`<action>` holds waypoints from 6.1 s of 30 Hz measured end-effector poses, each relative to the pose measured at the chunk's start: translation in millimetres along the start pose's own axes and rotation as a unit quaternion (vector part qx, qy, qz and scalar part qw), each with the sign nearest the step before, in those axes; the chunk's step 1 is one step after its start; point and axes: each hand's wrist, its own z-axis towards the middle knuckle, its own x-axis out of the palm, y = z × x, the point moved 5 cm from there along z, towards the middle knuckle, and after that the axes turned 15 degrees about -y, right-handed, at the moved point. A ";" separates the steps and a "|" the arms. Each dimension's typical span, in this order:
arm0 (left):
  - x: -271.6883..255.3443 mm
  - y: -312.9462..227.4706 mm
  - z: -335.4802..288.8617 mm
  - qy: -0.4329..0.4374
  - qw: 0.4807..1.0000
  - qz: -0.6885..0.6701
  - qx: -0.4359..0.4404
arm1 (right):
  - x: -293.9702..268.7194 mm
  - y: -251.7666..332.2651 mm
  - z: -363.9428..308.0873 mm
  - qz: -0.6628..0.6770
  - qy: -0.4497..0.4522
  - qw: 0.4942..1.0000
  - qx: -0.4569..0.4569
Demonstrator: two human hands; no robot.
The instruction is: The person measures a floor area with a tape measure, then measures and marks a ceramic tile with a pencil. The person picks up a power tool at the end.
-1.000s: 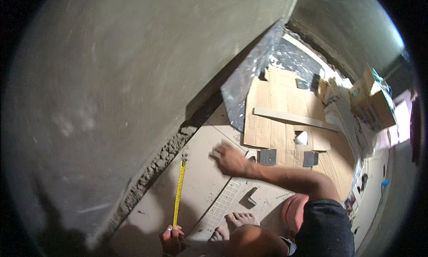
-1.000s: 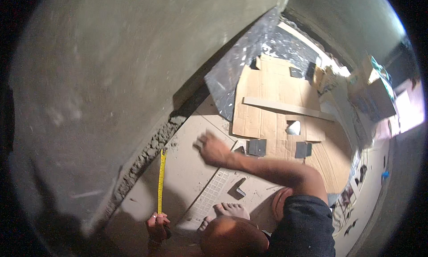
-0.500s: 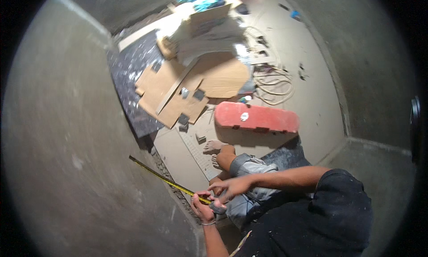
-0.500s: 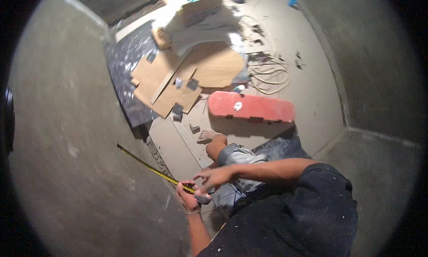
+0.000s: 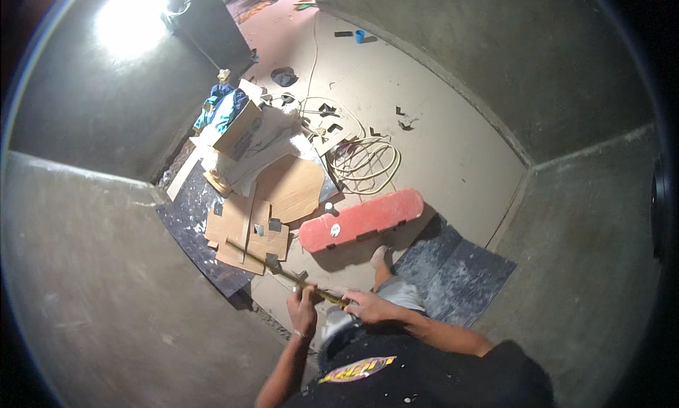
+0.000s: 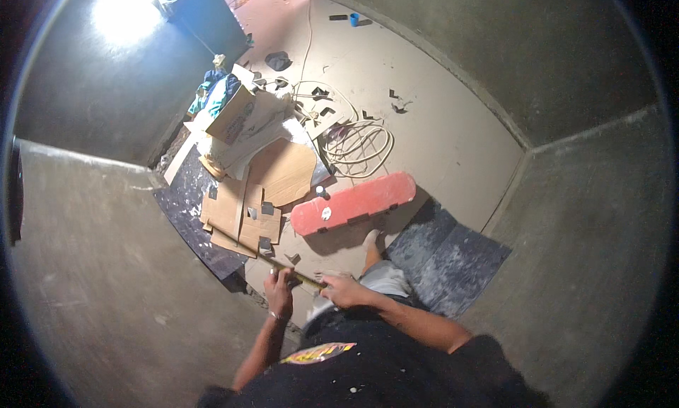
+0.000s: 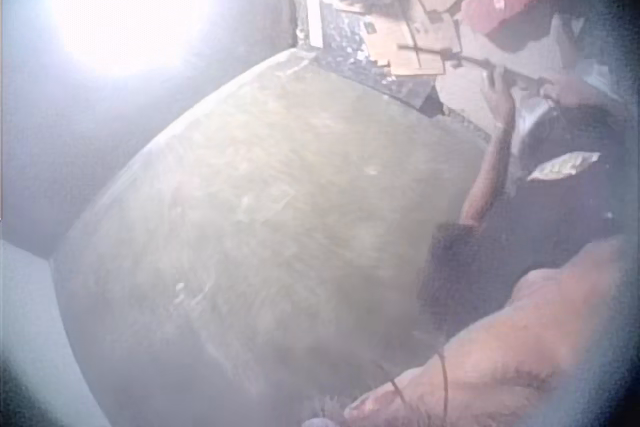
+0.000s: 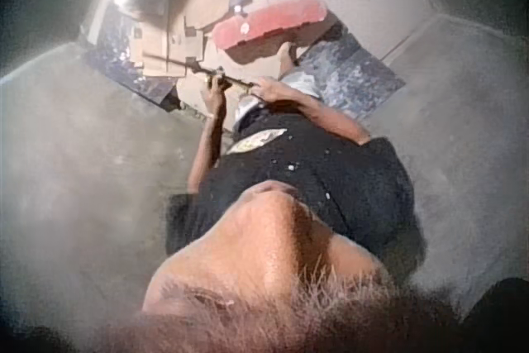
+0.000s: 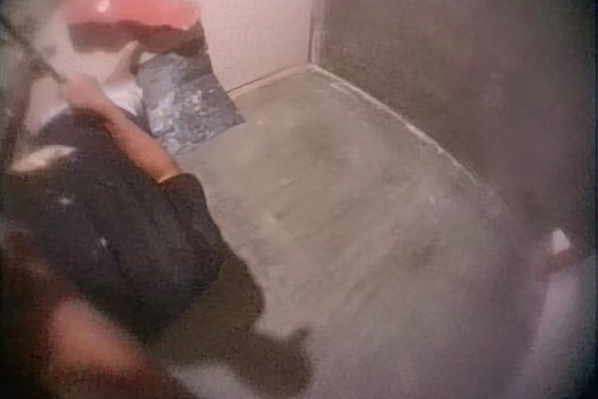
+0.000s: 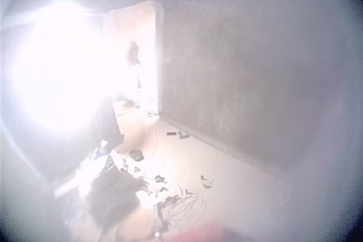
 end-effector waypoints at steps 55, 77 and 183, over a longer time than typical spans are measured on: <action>814.2 -637.5 832.4 0.187 0.946 -0.216 -0.156 | -949.2 247.0 849.6 0.063 -0.140 0.968 0.197; 914.2 -1070.1 1372.8 0.149 0.976 -0.135 -0.084 | -1059.4 559.5 1507.7 0.064 -0.150 0.986 0.041; 2672.2 -1374.5 2640.5 0.495 0.793 0.321 -0.152 | -2330.5 -26.8 2823.9 -0.293 -0.799 0.319 0.417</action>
